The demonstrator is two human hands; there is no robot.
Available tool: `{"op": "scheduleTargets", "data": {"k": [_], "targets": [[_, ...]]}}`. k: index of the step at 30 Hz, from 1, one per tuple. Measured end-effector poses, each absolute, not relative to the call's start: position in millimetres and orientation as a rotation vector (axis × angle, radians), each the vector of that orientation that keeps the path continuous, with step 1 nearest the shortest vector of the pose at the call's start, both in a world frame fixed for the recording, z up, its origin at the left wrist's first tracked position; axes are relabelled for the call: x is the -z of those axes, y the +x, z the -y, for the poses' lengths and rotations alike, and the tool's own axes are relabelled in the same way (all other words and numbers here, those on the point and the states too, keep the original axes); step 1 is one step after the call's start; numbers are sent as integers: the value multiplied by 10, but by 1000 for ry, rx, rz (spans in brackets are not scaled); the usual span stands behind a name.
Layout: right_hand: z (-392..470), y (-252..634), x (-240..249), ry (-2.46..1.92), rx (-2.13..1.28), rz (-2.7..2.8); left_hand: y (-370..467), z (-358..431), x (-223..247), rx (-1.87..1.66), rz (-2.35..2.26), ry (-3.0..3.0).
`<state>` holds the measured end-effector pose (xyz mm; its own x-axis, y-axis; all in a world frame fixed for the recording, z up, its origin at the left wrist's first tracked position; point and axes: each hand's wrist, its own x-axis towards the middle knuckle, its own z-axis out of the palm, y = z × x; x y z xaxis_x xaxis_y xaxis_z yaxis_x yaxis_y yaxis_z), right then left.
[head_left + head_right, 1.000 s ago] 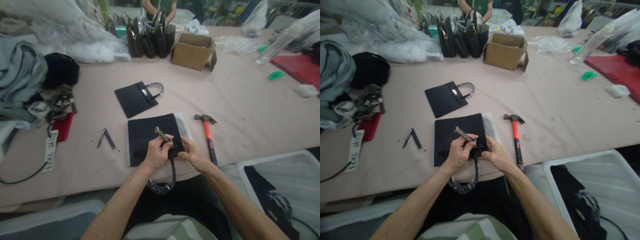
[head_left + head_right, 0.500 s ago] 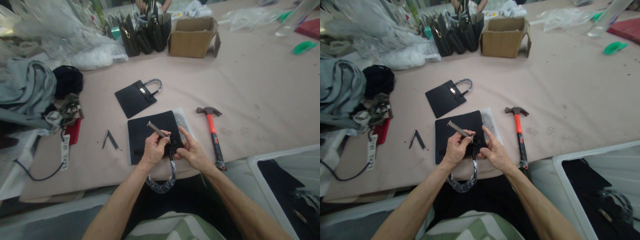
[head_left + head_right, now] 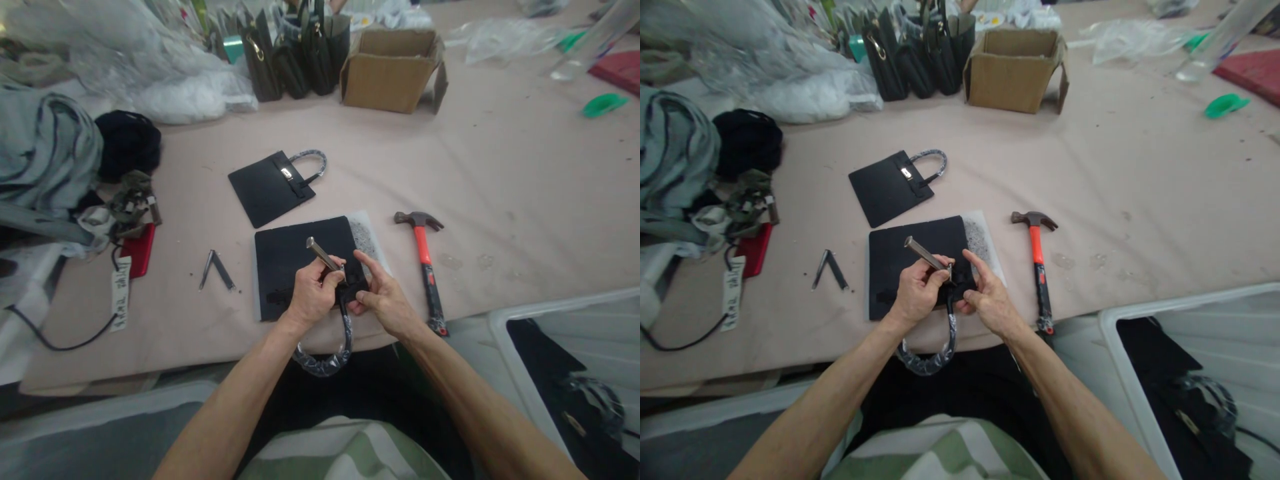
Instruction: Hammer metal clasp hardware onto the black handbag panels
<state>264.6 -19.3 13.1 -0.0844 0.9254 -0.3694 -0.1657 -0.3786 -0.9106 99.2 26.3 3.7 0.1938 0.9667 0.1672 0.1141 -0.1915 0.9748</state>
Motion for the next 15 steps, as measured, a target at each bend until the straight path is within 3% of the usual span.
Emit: {"op": "scheduleTargets", "data": {"k": [15], "targets": [[192,2617,-106,-1395,-1565,962,1003,-253,32,-1130,-1109,1684]]}}
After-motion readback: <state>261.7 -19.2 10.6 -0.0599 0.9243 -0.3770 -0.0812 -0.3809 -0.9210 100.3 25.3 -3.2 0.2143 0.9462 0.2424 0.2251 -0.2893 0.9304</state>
